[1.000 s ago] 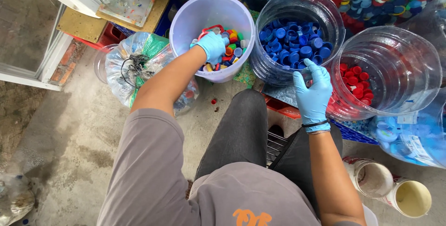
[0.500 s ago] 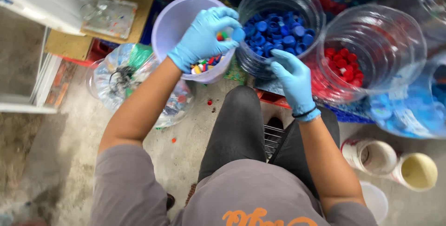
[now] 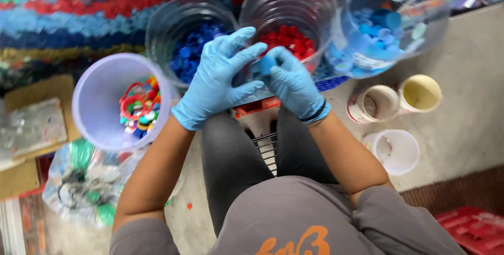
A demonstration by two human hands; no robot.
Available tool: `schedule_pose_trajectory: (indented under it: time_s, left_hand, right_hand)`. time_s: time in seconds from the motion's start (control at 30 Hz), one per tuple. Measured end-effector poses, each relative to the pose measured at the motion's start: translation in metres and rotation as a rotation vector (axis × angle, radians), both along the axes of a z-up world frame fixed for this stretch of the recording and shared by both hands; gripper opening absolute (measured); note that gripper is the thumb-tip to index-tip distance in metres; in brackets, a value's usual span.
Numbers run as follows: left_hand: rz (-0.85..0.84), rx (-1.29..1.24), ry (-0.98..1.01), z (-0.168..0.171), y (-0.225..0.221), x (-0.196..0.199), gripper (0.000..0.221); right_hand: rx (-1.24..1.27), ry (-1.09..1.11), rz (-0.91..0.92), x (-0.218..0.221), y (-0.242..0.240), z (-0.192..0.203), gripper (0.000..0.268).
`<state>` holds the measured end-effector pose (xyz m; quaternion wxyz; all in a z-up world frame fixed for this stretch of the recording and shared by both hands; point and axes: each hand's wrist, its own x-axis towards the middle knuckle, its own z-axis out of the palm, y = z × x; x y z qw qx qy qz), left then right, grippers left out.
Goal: Sorting plastic bottle caps by color from a central bucket into separate containers
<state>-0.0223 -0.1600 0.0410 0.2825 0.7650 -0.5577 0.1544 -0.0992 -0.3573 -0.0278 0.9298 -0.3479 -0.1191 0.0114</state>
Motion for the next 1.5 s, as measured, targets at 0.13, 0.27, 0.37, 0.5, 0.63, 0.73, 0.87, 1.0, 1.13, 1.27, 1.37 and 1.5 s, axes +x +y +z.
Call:
schedule_pose_trajectory:
  time_s: [0.13, 0.27, 0.37, 0.5, 0.63, 0.73, 0.87, 1.0, 1.13, 1.27, 1.37, 1.5]
  left_hand:
    - [-0.003, 0.055, 0.143, 0.013, 0.0, -0.001, 0.061]
    - [0.194, -0.103, 0.409, -0.009, 0.045, 0.011, 0.045]
    - [0.418, -0.299, 0.499, -0.056, 0.1, 0.034, 0.03]
    - [0.709, -0.308, 0.453, -0.12, 0.187, 0.062, 0.031]
    - [0.922, 0.022, 0.582, -0.159, 0.242, 0.074, 0.025]
    - [0.892, 0.369, 0.706, -0.182, 0.257, 0.084, 0.021]
    - [0.771, 0.771, 0.85, -0.169, 0.25, 0.089, 0.069]
    - [0.722, 0.888, 0.925, -0.158, 0.238, 0.087, 0.079]
    - [0.651, 0.751, 0.714, -0.162, 0.226, 0.098, 0.052]
    - [0.642, 0.877, 0.608, -0.214, 0.222, 0.133, 0.024]
    - [0.624, 0.918, 0.571, -0.22, 0.214, 0.14, 0.02]
    - [0.651, 0.92, 0.65, -0.213, 0.216, 0.133, 0.015]
  right_hand:
    - [-0.461, 0.021, -0.364, -0.008, -0.086, 0.0, 0.042]
    - [-1.123, 0.005, -0.745, -0.008, -0.179, 0.003, 0.026]
    - [-1.313, -0.058, -0.9, 0.006, -0.254, -0.048, 0.028]
    - [-1.598, -0.288, -0.91, -0.011, -0.277, -0.045, 0.044]
    - [-1.734, -0.269, -1.165, -0.02, -0.273, -0.083, 0.036]
    - [-1.471, -0.191, -1.081, -0.029, -0.236, -0.09, 0.029]
    - [-1.24, -0.057, -0.986, -0.033, -0.179, -0.084, 0.025]
    - [-1.175, -0.129, -0.852, -0.04, -0.126, -0.064, 0.037]
    - [-1.143, -0.094, -0.748, -0.043, -0.093, -0.055, 0.034]
    - [-1.156, -0.112, -0.742, -0.041, -0.081, -0.054, 0.032]
    - [-1.147, -0.098, -0.718, -0.039, -0.073, -0.049, 0.032]
    - [-1.122, -0.138, -0.702, -0.033, -0.056, -0.042, 0.031]
